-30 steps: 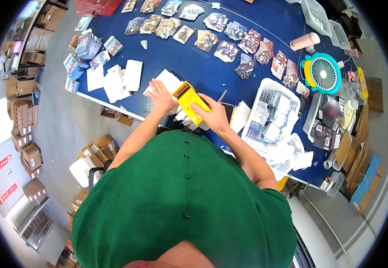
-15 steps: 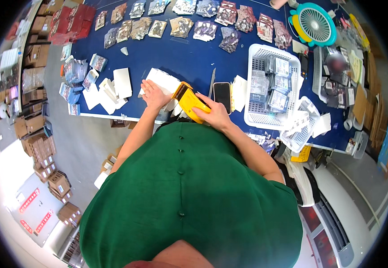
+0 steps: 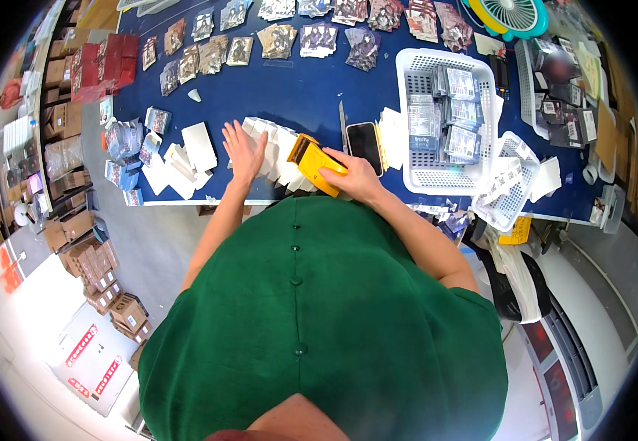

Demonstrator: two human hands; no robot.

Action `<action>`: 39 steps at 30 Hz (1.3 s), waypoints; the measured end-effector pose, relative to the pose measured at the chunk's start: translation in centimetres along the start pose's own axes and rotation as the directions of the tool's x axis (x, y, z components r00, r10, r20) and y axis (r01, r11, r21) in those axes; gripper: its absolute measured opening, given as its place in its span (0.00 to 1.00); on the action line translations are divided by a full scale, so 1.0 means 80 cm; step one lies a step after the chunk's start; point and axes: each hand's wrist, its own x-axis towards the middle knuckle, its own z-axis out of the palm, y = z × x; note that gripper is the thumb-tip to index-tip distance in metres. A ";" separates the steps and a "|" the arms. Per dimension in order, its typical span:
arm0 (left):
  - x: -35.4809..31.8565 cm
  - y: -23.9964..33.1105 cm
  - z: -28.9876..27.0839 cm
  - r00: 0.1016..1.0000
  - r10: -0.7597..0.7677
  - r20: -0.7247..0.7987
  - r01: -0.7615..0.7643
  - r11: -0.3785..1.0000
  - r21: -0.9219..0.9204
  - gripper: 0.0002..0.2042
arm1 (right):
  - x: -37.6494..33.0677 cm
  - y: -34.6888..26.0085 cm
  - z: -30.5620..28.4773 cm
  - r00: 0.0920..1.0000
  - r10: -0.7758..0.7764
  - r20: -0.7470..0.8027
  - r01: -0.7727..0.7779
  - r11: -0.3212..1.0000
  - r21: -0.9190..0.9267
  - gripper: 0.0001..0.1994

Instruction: The person folds small white boxes by hand and then seals them using a yellow handheld tape dispenser.

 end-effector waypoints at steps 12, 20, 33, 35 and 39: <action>0.002 0.014 0.038 0.993 -0.034 -0.110 0.050 0.988 0.147 0.45 | 0.001 -0.001 0.002 1.000 0.006 0.000 -0.006 0.999 -0.040 0.29; -0.131 0.053 0.028 0.947 0.245 0.208 -0.253 0.967 0.012 0.58 | 0.001 -0.003 -0.003 0.999 0.044 -0.007 -0.044 0.999 -0.014 0.27; -0.136 0.066 0.056 0.974 0.223 -0.045 -0.219 0.971 0.092 0.67 | 0.000 0.008 0.021 0.999 -0.002 -0.041 0.004 0.999 0.051 0.26; -0.140 0.068 0.058 0.977 0.210 -0.032 -0.205 0.972 0.113 0.67 | -0.003 0.010 0.022 0.999 0.007 -0.043 -0.005 0.998 0.058 0.25; -0.148 0.073 0.058 0.973 0.227 -0.038 -0.225 0.972 0.061 0.67 | -0.001 0.005 0.021 0.999 -0.013 -0.031 0.014 0.999 0.030 0.24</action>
